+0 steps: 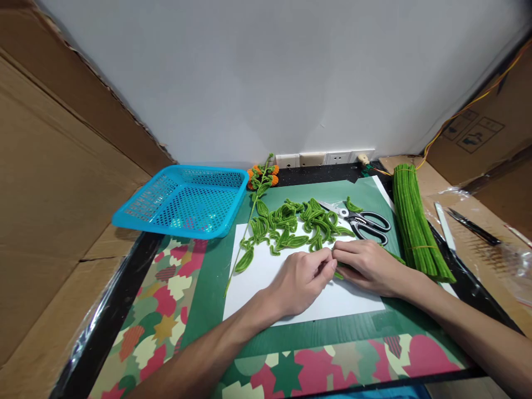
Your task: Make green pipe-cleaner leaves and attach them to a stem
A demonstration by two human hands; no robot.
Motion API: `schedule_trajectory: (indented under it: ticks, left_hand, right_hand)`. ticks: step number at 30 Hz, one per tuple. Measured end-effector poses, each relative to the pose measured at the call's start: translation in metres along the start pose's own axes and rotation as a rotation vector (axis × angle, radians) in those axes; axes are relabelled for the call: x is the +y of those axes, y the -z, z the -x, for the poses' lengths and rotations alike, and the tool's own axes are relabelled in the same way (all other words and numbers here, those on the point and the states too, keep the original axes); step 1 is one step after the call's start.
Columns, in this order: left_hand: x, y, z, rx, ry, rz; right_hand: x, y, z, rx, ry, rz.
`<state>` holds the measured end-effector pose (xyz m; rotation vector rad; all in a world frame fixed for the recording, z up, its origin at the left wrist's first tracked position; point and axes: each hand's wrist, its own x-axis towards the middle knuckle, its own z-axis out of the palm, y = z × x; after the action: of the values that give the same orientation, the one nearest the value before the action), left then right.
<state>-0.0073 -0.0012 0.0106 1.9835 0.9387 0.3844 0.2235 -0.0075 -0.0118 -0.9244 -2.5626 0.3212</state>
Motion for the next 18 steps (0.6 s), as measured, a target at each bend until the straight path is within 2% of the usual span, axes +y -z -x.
schedule_trajectory:
  ticks: [18]
  left_hand:
    - [0.0017, -0.004, 0.002, 0.009, -0.026, -0.027]
  right_hand:
    - [-0.0007, 0.0007, 0.0039, 0.008, 0.023, -0.017]
